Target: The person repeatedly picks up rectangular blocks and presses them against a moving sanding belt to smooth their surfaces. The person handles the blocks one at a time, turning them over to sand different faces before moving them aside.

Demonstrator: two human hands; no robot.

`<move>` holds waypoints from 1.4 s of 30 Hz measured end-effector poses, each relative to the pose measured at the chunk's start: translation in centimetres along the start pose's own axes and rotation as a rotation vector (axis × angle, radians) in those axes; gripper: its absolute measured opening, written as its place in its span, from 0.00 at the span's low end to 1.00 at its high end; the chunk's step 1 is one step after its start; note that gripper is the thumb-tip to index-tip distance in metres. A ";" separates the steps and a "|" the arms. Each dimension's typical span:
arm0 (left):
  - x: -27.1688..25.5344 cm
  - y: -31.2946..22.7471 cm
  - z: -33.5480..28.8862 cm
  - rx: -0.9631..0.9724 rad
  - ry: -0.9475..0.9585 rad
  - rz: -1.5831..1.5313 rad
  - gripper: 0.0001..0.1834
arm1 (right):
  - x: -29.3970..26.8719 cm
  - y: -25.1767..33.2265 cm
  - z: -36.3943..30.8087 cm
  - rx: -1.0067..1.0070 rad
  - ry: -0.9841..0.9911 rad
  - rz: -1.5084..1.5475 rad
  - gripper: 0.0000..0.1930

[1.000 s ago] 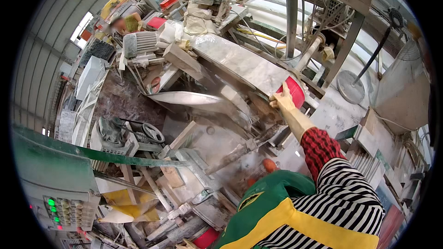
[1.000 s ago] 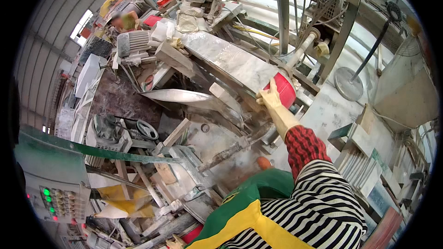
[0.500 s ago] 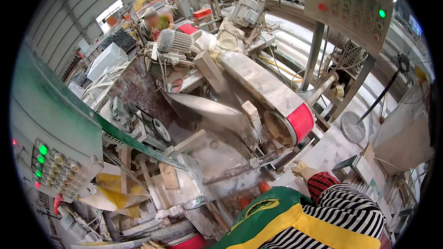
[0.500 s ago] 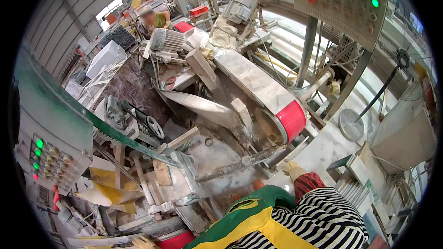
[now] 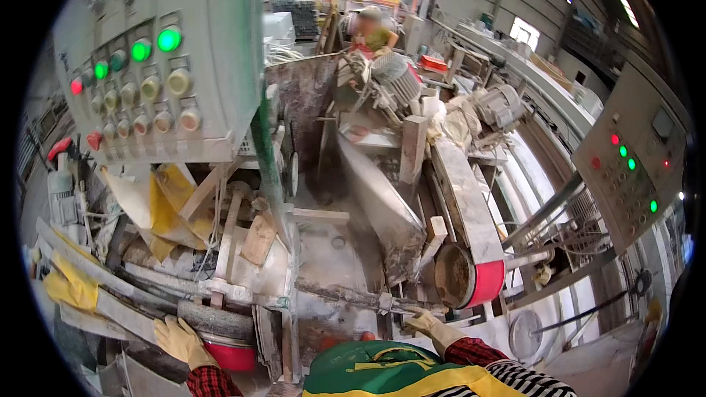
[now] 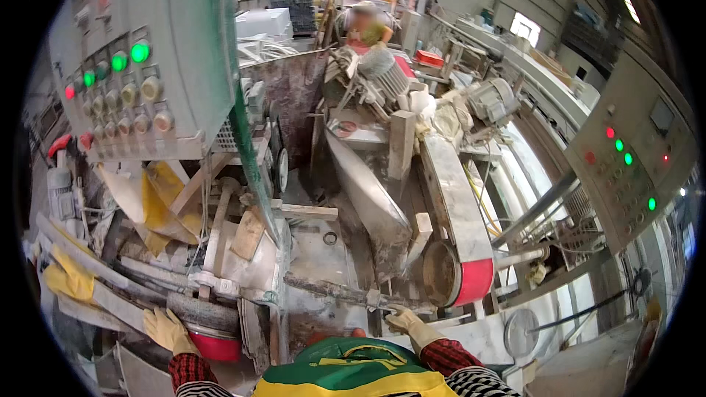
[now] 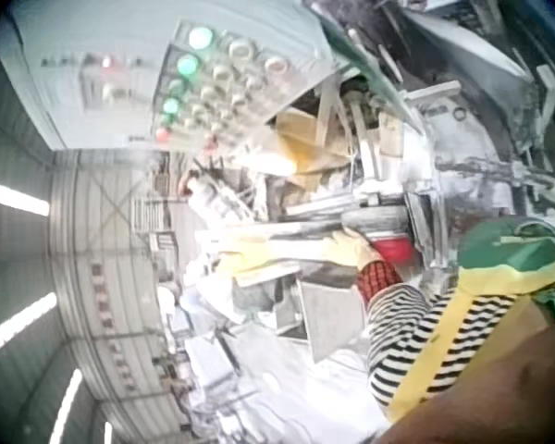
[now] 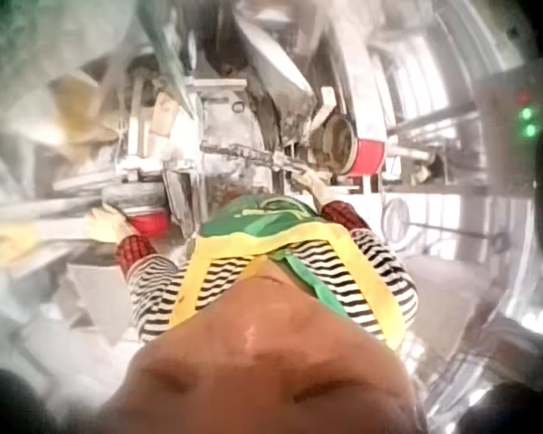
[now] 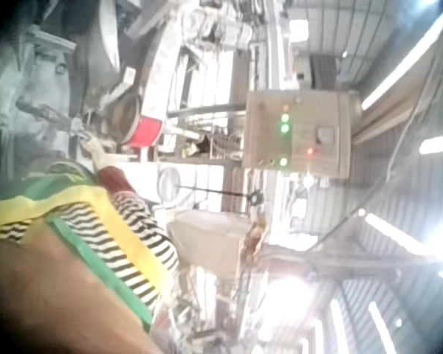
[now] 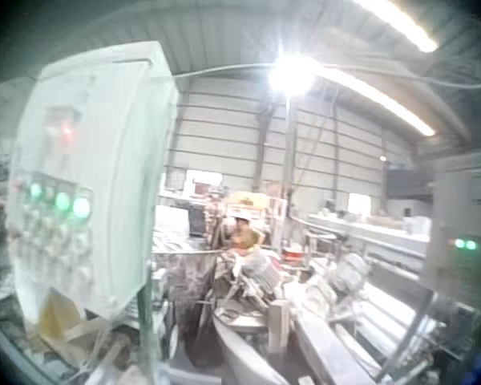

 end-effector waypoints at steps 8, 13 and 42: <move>-0.1 0.4 -0.6 -0.018 -0.008 -0.045 0.24 | 0.3 3.0 -1.1 -0.055 0.001 -0.060 0.23; -1.9 -1.5 -0.7 -0.012 0.030 -0.037 0.23 | -2.0 -6.8 -1.4 0.199 0.007 0.022 0.19; -10.0 -5.4 -4.9 0.230 -0.439 0.017 0.16 | 0.4 -10.5 0.4 0.118 -0.039 0.144 0.32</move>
Point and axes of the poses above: each hand's wrist, its own z-axis towards the middle knuckle, its own x-axis out of the palm, y = z × x, the point moved 10 cm from there along z, towards the middle knuckle, and after that the axes turned 1 degree about -z, right-handed, at the moved point
